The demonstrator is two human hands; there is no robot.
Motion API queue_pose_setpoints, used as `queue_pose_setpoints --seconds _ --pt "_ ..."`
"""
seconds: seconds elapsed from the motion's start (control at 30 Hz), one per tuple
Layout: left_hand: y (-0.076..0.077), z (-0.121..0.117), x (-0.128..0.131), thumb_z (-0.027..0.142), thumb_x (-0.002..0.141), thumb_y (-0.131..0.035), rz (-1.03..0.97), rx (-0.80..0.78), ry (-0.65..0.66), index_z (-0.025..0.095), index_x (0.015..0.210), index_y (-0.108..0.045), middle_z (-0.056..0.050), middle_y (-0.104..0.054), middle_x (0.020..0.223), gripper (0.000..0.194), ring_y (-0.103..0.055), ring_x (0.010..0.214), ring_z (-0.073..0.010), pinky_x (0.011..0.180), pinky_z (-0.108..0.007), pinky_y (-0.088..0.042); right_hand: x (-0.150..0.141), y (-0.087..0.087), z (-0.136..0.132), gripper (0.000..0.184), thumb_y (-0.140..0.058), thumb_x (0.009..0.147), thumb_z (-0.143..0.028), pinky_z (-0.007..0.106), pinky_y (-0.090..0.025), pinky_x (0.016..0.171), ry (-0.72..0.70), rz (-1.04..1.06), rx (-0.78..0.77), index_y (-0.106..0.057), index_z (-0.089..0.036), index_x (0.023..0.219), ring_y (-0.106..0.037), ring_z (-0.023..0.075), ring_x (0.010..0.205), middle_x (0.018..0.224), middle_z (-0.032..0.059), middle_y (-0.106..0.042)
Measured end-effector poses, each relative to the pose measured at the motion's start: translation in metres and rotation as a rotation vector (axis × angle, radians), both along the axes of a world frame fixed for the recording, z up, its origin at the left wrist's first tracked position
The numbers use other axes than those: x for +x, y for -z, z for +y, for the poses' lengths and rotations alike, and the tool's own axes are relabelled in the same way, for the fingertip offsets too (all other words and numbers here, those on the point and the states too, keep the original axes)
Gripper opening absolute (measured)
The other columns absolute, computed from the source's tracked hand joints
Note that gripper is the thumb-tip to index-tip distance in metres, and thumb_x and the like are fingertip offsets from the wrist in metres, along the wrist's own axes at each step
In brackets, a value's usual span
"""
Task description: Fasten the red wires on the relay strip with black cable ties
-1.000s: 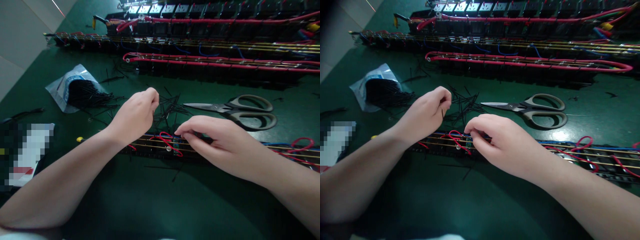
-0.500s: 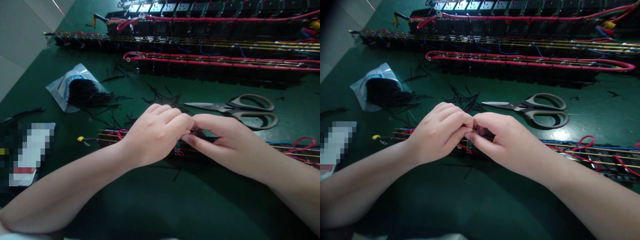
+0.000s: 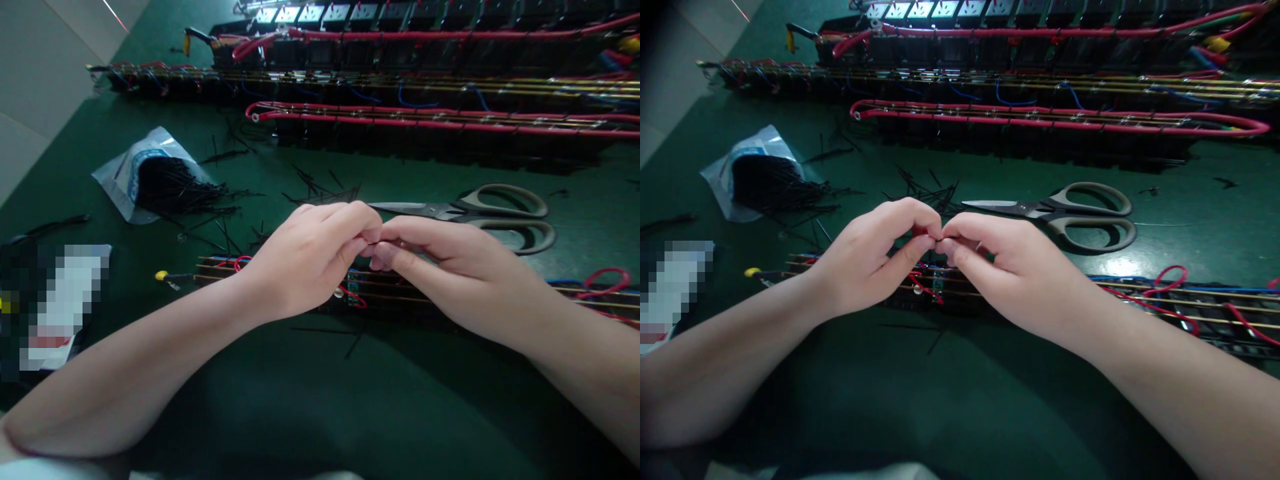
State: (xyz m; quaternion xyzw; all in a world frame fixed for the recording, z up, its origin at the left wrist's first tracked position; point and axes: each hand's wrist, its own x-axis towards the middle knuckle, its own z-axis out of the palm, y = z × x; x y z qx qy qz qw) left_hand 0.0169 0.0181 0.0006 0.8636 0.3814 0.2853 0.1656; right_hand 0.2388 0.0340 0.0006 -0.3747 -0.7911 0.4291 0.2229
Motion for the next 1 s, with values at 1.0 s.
queue_pose_setpoints --seconds 1.0 --pt "0.0005 0.0032 -0.0024 0.000 0.087 -0.046 0.018 -0.066 0.061 0.018 0.081 -0.059 -0.002 -0.069 0.093 0.023 -0.063 0.086 -0.0133 0.075 -0.026 -0.048 -0.0042 -0.0083 0.0003 0.020 -0.060 0.099 -0.034 0.033 -0.047 0.062 0.039 -0.047 0.024 -0.075 -0.024 0.090 -0.069 0.0205 0.072 0.083 0.0029 -0.077"
